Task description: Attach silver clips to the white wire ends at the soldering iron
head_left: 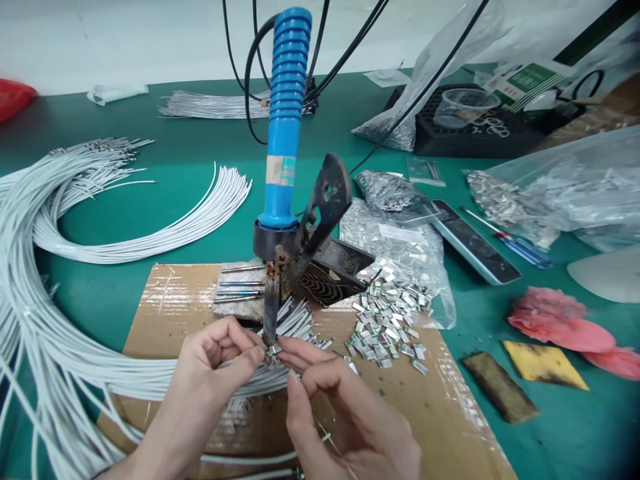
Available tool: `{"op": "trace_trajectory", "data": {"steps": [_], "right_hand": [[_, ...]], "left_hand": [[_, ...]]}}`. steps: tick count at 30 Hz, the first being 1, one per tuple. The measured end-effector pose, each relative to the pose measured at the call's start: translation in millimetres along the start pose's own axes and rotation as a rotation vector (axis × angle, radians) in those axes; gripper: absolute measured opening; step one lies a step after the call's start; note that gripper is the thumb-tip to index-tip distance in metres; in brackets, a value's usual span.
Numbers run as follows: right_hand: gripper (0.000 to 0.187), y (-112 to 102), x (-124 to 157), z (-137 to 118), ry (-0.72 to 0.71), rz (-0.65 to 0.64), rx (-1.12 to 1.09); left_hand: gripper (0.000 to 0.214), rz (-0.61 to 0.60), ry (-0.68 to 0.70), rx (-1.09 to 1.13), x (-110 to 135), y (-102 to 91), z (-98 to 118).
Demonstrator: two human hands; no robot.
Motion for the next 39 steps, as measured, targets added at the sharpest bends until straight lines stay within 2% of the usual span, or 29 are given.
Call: {"op": "trace_trajectory", "data": {"steps": [4, 9, 13, 18, 21, 24, 31, 39], "right_hand": [[0.019, -1.9, 2.2, 1.3, 0.002, -0.023, -0.028], [0.011, -14.9, 1.5, 10.7, 0.046, 0.002, 0.061], [0.025, -15.7, 2.9, 11.2, -0.051, -0.151, 0.168], [0.024, -14.4, 11.0, 7.9, -0.092, -0.253, 0.149], [0.023, -15.9, 15.2, 5.7, -0.118, -0.239, 0.120], [0.022, -18.2, 18.5, 4.0, -0.138, -0.198, 0.098], [0.022, -21.6, 22.8, 2.2, -0.143, -0.174, 0.086], [0.023, -23.3, 27.7, 0.5, -0.109, -0.169, 0.061]], "left_hand": [[0.025, -0.064, -0.017, -0.035, 1.2, -0.3, -4.0], [0.024, 0.029, -0.017, -0.070, 18.5, 0.2, -13.6], [0.024, 0.051, 0.005, -0.137, 36.0, -0.1, -21.8], [0.033, -0.069, 0.024, -0.211, 49.6, -5.1, -27.7], [0.038, -0.119, -0.017, -0.230, 55.3, -8.8, -29.6], [0.040, -0.114, -0.042, -0.216, 60.0, -11.2, -29.9], [0.038, -0.088, -0.011, -0.176, 64.3, -12.2, -31.0], [0.035, -0.114, 0.011, -0.156, 68.4, -9.8, -31.8]]}}
Point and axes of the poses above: each hand's wrist, its own x-axis away from the middle knuckle, its own y-axis out of the palm, z = x × y, the point moved 5 cm from there along -x, towards the middle knuckle
